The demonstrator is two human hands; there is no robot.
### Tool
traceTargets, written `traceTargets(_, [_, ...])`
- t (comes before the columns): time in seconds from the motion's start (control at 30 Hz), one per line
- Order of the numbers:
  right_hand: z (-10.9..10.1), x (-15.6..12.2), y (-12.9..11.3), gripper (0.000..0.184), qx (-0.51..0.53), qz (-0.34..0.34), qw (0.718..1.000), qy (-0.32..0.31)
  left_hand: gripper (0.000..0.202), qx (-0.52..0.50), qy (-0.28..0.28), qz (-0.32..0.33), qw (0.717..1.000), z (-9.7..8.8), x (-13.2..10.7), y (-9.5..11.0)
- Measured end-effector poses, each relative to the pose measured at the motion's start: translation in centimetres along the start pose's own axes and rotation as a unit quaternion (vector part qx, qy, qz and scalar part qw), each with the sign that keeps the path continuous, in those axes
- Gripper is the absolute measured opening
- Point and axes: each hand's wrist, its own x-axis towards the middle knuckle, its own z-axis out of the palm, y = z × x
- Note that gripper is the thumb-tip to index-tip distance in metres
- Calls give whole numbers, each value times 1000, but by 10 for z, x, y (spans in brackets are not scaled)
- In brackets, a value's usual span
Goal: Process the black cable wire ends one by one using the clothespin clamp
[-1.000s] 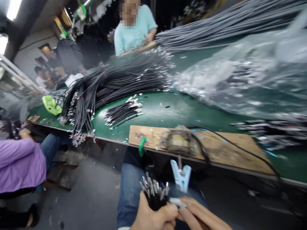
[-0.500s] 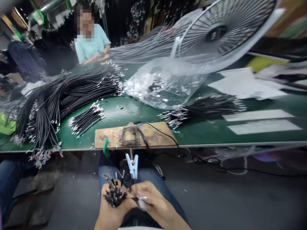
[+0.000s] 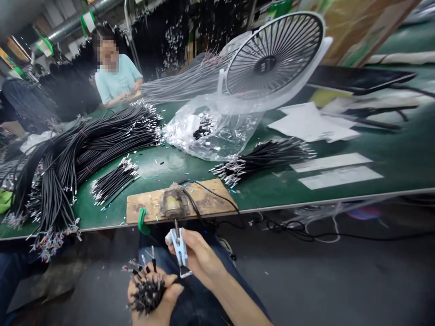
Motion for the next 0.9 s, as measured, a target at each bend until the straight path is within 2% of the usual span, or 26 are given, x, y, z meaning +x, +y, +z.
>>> traceTargets(0.17, [0,4,6,41,10,-14,999,51,12,-43,12,-21,999,8,2,5])
traceTargets(0.3, [-5,4,14,47,21,-9,998,58,14,-59,16,-42,997,9,0,5])
traceTargets(0.43, [-20,-7,22,52,-33,-5,995,89,16,-67,-3,-47,997,8,-1,4])
traceTargets(0.53, [-26,-24,18,59,-128,-64,989,45,18,-80,-18,-56,995,6,-3,2])
traceTargets(0.6, [-22,-37,11,59,-230,-115,966,-19,17,-92,-19,-74,993,5,-6,-1])
traceTargets(0.73, [-12,-49,1,42,-426,-184,886,15,24,-121,-36,-131,983,5,-13,-9])
traceTargets(0.9, [-10,-47,6,38,-519,-252,812,91,33,-139,-58,-204,967,6,-22,-16])
